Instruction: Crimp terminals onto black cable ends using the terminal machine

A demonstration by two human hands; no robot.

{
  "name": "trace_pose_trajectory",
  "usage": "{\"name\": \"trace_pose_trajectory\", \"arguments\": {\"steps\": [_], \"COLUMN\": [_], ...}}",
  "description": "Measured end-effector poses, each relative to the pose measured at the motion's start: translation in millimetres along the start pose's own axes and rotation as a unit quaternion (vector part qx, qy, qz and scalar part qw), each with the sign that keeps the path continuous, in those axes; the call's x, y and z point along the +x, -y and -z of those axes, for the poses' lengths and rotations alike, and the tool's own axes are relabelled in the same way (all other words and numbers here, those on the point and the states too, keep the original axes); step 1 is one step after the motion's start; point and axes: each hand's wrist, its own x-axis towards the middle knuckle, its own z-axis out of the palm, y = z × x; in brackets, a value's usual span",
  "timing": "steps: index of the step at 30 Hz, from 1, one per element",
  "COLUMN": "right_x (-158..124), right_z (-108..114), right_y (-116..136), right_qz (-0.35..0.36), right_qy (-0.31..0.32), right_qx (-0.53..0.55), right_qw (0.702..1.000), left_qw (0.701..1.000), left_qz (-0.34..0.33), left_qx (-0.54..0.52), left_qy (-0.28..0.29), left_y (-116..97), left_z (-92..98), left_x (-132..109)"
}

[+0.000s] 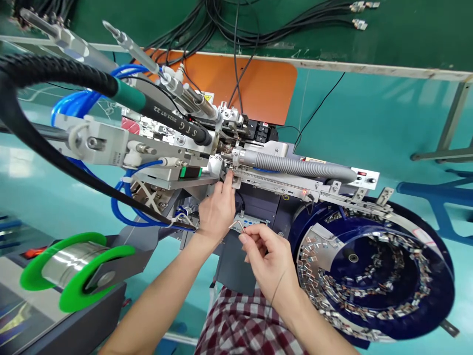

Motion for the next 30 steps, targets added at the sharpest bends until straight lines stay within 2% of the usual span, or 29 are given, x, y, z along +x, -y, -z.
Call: {"name": "trace_pose_trajectory", "arguments": {"steps": [30], "right_x": [5.8], "right_z": [-0.6], "right_y": [-2.1], "right_qz": [-0.021], "right_qy": [-0.006], "right_qx": [0.01], "right_qw": [1.0], "left_qw": [0.998], "left_qz": [0.005], "left_qx": [-0.048], "left_qy": [0.028], "left_y": [2.1], "left_z": [6.5], "left_x": [0.9]}}
